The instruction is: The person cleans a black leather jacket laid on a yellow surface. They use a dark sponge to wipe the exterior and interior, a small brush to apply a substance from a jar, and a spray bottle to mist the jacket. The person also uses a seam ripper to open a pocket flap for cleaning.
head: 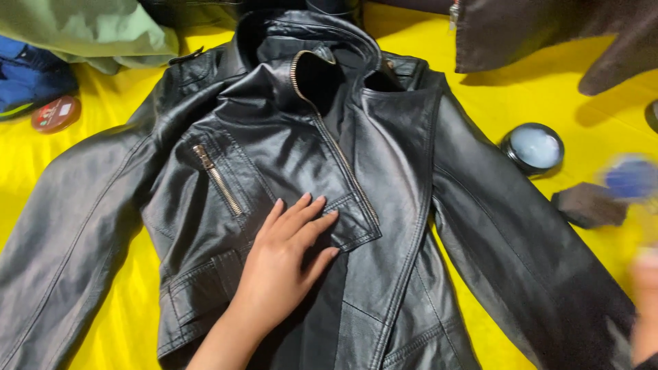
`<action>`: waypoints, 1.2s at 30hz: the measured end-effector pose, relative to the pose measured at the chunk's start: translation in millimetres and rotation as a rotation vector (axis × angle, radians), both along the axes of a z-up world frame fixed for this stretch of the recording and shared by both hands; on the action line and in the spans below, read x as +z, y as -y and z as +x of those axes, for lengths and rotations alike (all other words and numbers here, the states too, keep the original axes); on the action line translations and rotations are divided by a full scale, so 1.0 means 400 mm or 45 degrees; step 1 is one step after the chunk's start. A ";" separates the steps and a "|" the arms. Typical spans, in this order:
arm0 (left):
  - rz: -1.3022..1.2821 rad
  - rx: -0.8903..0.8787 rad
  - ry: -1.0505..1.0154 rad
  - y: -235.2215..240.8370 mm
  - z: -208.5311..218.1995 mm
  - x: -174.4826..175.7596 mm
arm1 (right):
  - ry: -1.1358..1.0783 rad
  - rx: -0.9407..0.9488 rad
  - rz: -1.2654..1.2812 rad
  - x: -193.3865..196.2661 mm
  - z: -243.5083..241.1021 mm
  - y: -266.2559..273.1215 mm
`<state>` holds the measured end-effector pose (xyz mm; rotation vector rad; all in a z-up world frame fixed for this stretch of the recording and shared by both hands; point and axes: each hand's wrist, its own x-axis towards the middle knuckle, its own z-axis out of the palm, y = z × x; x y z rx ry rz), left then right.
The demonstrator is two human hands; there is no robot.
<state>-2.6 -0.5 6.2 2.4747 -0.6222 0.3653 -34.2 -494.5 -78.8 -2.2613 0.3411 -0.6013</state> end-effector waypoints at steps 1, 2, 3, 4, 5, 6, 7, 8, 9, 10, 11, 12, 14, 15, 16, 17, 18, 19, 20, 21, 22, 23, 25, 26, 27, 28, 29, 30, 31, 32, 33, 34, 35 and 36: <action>-0.058 0.014 -0.044 -0.001 0.000 0.004 | 0.003 -0.011 -0.013 0.086 -0.072 -0.172; -0.052 0.009 -0.047 0.003 -0.005 0.015 | 0.000 -0.017 -0.007 0.160 -0.048 -0.272; -0.038 0.028 -0.035 0.004 -0.011 0.027 | -0.225 -0.008 -0.054 0.241 -0.046 -0.386; -0.027 0.057 -0.021 0.003 -0.017 0.038 | -0.447 0.007 -0.101 0.328 -0.065 -0.514; -0.025 0.060 -0.023 -0.001 -0.024 0.048 | -0.449 0.011 -0.099 0.296 -0.071 -0.529; 0.026 0.082 -0.030 -0.007 -0.032 0.057 | -0.419 0.229 -0.103 0.267 -0.075 -0.544; 0.077 0.104 -0.038 -0.015 -0.041 0.066 | -0.385 0.447 -0.105 0.237 -0.079 -0.562; 0.072 0.119 -0.036 -0.028 -0.050 0.069 | -0.382 0.462 -0.112 0.226 -0.079 -0.569; 0.152 0.126 -0.060 -0.040 -0.059 0.072 | -0.438 0.454 -0.117 0.215 -0.080 -0.576; 0.232 0.128 -0.088 -0.052 -0.067 0.076 | -0.497 0.441 -0.122 0.205 -0.081 -0.583; 0.227 0.139 -0.090 -0.061 -0.075 0.064 | -0.498 0.451 -0.129 0.206 -0.076 -0.577; 0.275 0.123 -0.067 -0.070 -0.082 0.053 | -0.512 0.369 -0.132 0.206 -0.075 -0.572; 0.324 0.100 -0.046 -0.073 -0.095 0.039 | -0.528 0.282 -0.133 0.203 -0.080 -0.562; 0.349 0.130 0.017 -0.068 -0.101 0.036 | -0.513 0.327 -0.148 0.200 -0.087 -0.559; 0.374 0.157 0.079 -0.062 -0.105 0.035 | -0.498 0.368 -0.162 0.198 -0.093 -0.556; 0.375 0.146 0.077 -0.060 -0.103 0.036 | -0.502 0.359 -0.159 0.189 -0.096 -0.546; 0.368 0.159 0.074 -0.058 -0.102 0.037 | -0.522 0.428 -0.159 0.178 -0.099 -0.537; 0.361 0.172 0.072 -0.058 -0.103 0.038 | -0.541 0.497 -0.158 0.168 -0.103 -0.530; 0.361 0.172 0.071 -0.057 -0.102 0.035 | -0.542 0.497 -0.158 0.179 -0.093 -0.525; 0.366 0.167 0.081 -0.058 -0.101 0.033 | -0.521 0.404 -0.167 0.191 -0.084 -0.522; 0.368 0.169 0.093 -0.060 -0.102 0.031 | -0.497 0.316 -0.180 0.203 -0.072 -0.519; 0.366 0.176 0.094 -0.060 -0.102 0.032 | -0.495 0.322 -0.184 0.209 -0.066 -0.524; 0.371 0.170 0.097 -0.059 -0.103 0.035 | -0.462 0.290 -0.199 0.219 -0.054 -0.534; 0.372 0.170 0.098 -0.061 -0.103 0.034 | -0.462 0.290 -0.199 0.203 -0.064 -0.536; 0.369 0.169 0.098 -0.061 -0.103 0.034 | -0.484 0.380 -0.181 0.187 -0.073 -0.537; 0.368 0.162 0.098 -0.060 -0.102 0.033 | -0.506 0.466 -0.161 0.170 -0.084 -0.537; 0.370 0.157 0.098 -0.059 -0.103 0.033 | -0.506 0.461 -0.158 0.171 -0.089 -0.544; 0.371 0.164 0.098 -0.059 -0.103 0.033 | -0.443 0.497 -0.174 0.171 -0.094 -0.551; 0.373 0.171 0.097 -0.059 -0.103 0.034 | -0.380 0.533 -0.190 0.171 -0.100 -0.559; 0.375 0.166 0.100 -0.058 -0.103 0.034 | -0.378 0.528 -0.187 0.181 -0.091 -0.553; 0.376 0.166 0.102 -0.058 -0.103 0.035 | -0.440 0.444 -0.138 0.192 -0.082 -0.549; 0.374 0.171 0.103 -0.058 -0.105 0.034 | -0.502 0.362 -0.092 0.203 -0.072 -0.544; 0.372 0.170 0.105 -0.059 -0.104 0.035 | -0.501 0.361 -0.095 0.203 -0.072 -0.546; 0.376 0.169 0.104 -0.059 -0.104 0.034 | -0.486 0.361 -0.128 0.204 -0.070 -0.545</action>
